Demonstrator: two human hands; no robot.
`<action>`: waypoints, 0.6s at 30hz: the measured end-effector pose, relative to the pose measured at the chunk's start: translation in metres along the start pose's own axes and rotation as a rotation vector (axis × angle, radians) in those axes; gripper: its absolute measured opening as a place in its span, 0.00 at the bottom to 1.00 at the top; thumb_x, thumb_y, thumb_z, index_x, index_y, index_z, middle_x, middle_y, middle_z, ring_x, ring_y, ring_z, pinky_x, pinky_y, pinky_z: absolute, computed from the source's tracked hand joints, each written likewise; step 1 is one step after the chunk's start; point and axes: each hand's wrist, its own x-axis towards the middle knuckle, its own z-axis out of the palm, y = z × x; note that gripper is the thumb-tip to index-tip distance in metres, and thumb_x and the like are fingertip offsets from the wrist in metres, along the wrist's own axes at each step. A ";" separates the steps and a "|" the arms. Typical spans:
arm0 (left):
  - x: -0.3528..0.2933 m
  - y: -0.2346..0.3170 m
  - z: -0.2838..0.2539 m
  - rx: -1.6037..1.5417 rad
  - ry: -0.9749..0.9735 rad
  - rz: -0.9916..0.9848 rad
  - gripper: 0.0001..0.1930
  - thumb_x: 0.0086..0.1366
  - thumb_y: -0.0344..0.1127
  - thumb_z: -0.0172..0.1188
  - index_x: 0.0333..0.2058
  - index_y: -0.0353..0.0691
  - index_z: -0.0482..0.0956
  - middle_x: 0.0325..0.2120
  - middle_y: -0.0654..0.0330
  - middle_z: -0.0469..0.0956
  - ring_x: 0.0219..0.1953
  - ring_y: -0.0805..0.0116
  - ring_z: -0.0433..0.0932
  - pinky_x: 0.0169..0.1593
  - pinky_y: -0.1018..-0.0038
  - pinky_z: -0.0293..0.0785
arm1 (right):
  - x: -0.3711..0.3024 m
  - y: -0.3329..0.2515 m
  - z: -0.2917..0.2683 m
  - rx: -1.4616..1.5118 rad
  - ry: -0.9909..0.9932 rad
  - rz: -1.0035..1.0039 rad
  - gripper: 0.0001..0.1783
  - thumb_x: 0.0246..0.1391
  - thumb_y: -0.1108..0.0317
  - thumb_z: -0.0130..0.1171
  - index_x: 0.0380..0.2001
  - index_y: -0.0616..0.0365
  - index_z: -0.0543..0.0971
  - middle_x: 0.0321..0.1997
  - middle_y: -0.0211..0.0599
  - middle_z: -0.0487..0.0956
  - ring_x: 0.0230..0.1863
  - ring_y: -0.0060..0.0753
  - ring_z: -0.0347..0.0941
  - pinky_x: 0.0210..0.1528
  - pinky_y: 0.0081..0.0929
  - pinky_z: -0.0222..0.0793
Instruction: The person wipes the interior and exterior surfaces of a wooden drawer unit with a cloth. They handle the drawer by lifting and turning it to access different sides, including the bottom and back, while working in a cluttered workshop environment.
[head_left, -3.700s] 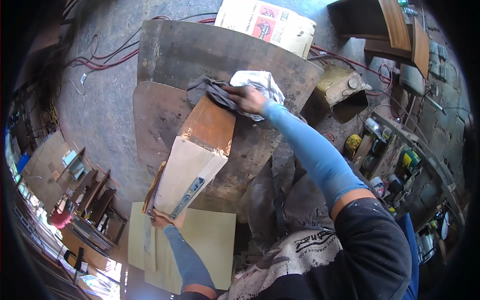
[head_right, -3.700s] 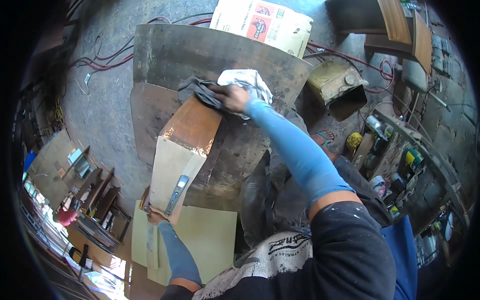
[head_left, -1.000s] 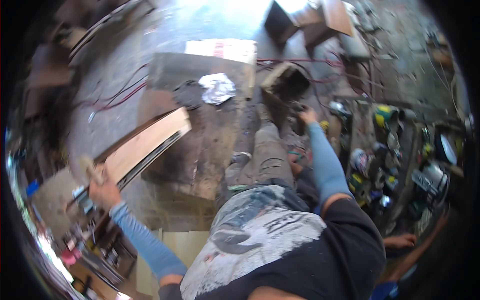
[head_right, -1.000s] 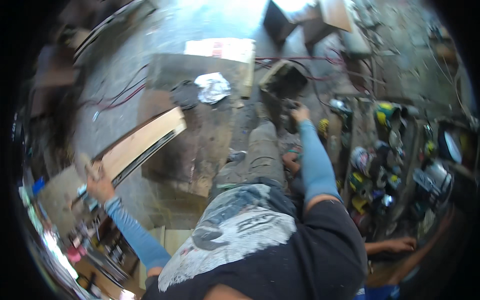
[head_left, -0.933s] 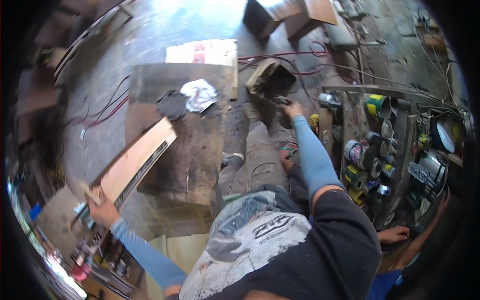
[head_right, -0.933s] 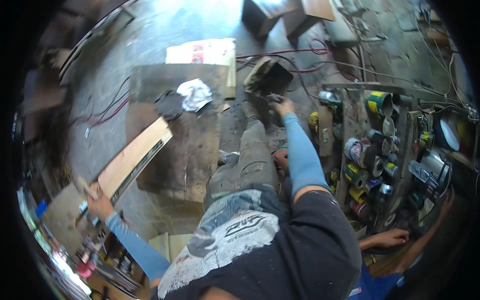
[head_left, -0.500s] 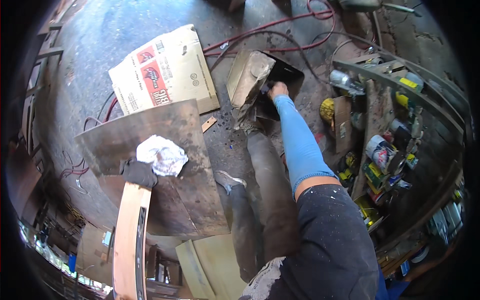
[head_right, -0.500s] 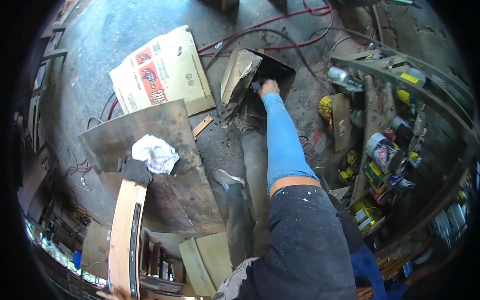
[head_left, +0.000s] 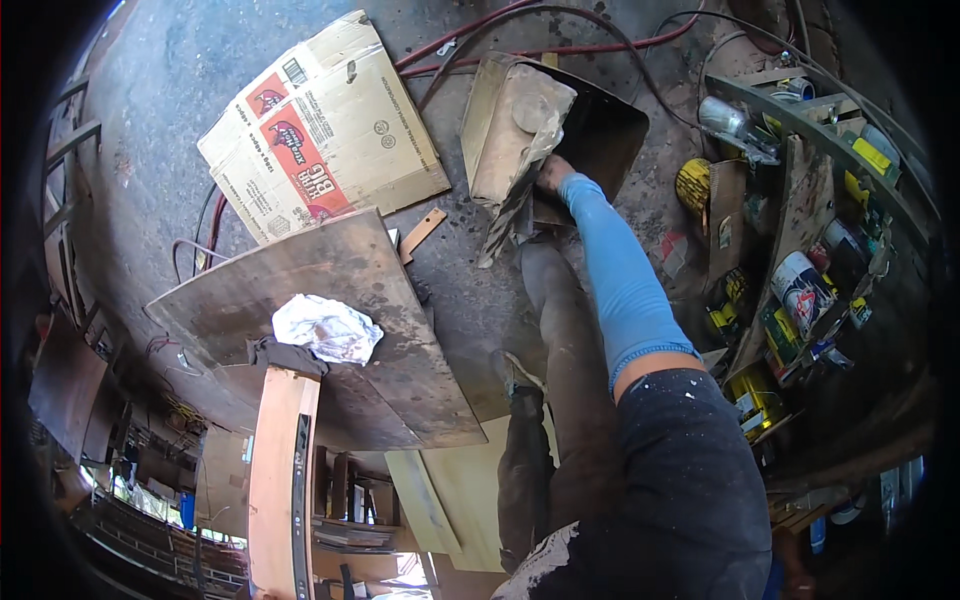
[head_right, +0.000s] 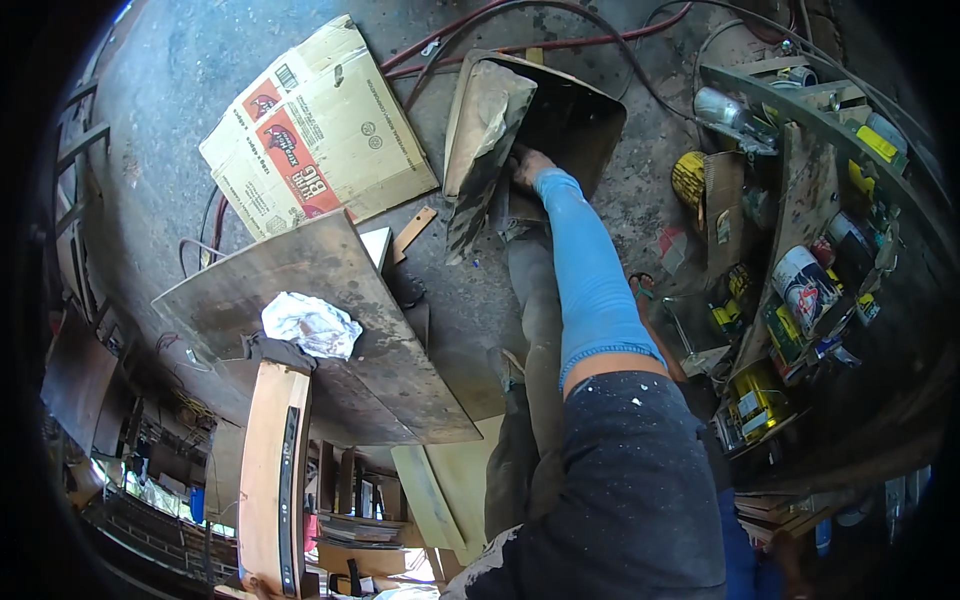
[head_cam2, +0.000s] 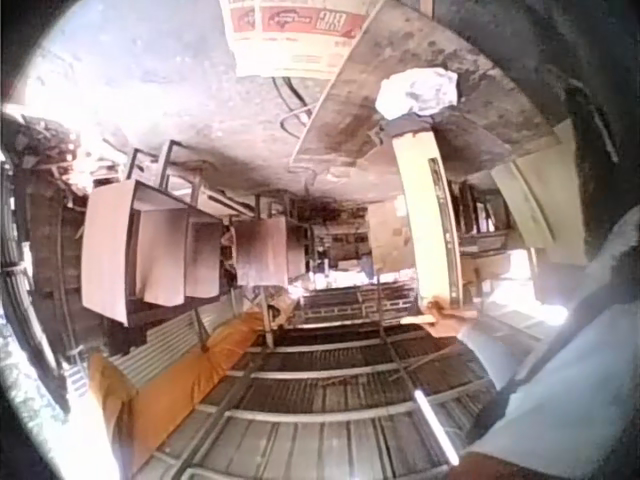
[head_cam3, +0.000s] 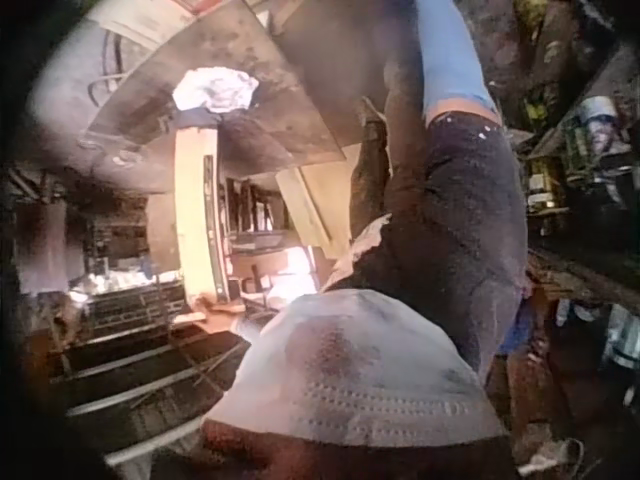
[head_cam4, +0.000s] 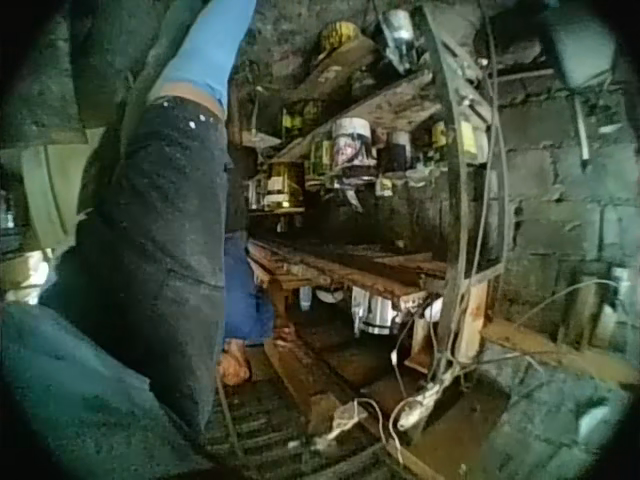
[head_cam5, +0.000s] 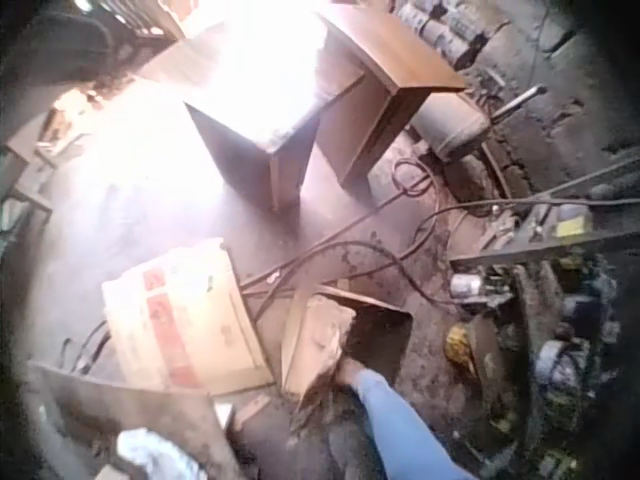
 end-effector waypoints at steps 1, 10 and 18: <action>0.014 -0.015 -0.011 0.015 0.006 0.008 0.26 0.58 0.33 0.66 0.54 0.31 0.72 0.37 0.52 0.80 0.34 0.61 0.77 0.38 0.69 0.77 | -0.012 -0.020 -0.002 -0.133 -0.100 0.080 0.24 0.53 0.56 0.52 0.50 0.53 0.78 0.57 0.48 0.74 0.59 0.51 0.70 0.62 0.39 0.66; 0.009 0.034 -0.008 0.475 -0.009 0.082 0.36 0.56 0.52 0.66 0.54 0.28 0.72 0.43 0.42 0.79 0.41 0.51 0.79 0.48 0.59 0.75 | -0.104 -0.099 -0.063 -0.211 0.060 0.292 0.23 0.48 0.50 0.54 0.37 0.57 0.82 0.43 0.50 0.80 0.49 0.49 0.76 0.54 0.39 0.71; 0.032 -0.015 -0.031 0.026 -0.055 0.003 0.35 0.62 0.37 0.64 0.63 0.31 0.60 0.53 0.42 0.72 0.47 0.60 0.77 0.51 0.71 0.76 | -0.106 -0.077 -0.082 0.179 0.372 0.161 0.19 0.45 0.61 0.59 0.42 0.55 0.81 0.46 0.53 0.79 0.49 0.56 0.75 0.53 0.41 0.72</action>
